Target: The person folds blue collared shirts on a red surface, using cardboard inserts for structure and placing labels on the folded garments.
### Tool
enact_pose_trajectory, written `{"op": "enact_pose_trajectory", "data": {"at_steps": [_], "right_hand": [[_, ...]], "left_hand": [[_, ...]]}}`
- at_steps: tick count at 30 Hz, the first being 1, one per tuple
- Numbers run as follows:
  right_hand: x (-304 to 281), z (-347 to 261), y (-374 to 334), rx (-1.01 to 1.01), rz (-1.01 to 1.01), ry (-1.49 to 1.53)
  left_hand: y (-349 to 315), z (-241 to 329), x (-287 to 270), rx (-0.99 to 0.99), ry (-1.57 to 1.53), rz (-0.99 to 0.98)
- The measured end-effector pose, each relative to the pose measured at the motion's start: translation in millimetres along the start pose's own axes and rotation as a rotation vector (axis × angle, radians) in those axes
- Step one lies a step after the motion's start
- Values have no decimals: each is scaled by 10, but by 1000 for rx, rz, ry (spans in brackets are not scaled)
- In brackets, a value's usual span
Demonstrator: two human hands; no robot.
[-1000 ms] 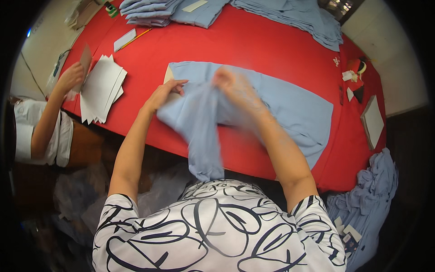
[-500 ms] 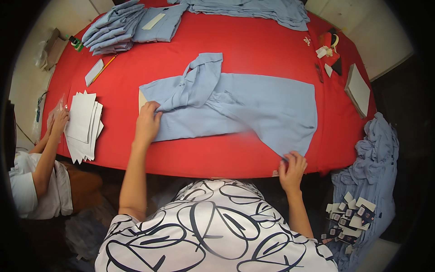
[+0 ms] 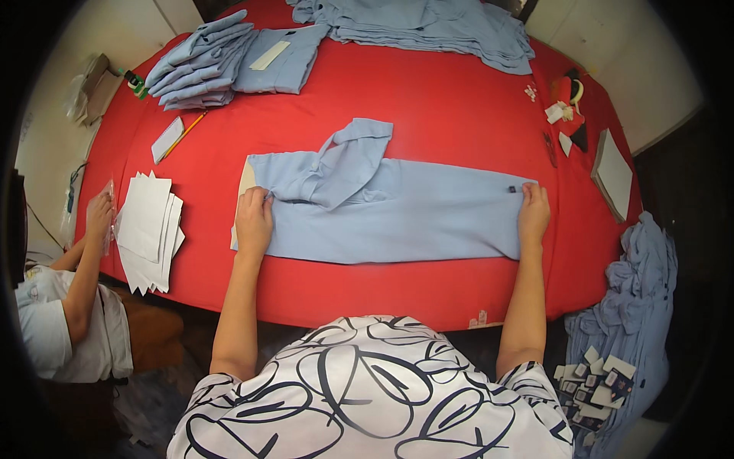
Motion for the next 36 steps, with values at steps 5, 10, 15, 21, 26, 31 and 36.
{"op": "enact_pose_trajectory", "data": {"at_steps": [5,10,15,21,26,31,36], "right_hand": [[233,42,38,57,-92,-161],[194,16,24,33,-138,-34],[125,-12,-59,-40,-94,4],[141,9,-81,-80,-54,0],[158,21,-102,-45,-85,17],[91,-33,-96,-62,-76,40],[51,48,-25,27,-107,78]], "left_hand": [[146,-122,-54,-299,-173,-159],[536,-556,-171,-443,48,62],[828,-663,7,-541,127,-42],[1019,-1150,21,-720,13,-210],[1131,-1160,97,-683,84,-367],[1131,-1327,72,-611,71,-300],[1052,-1269,-32,-650,82,-174]]}}
Point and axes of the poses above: each hand's wrist, its own y-axis towards the middle knuckle, its own x-axis out of the palm, z = x × y, the point moved 8 cm from there along y, towards the middle knuckle, and after that the axes turned 13 degrees about -y, right-handed, at the moved point
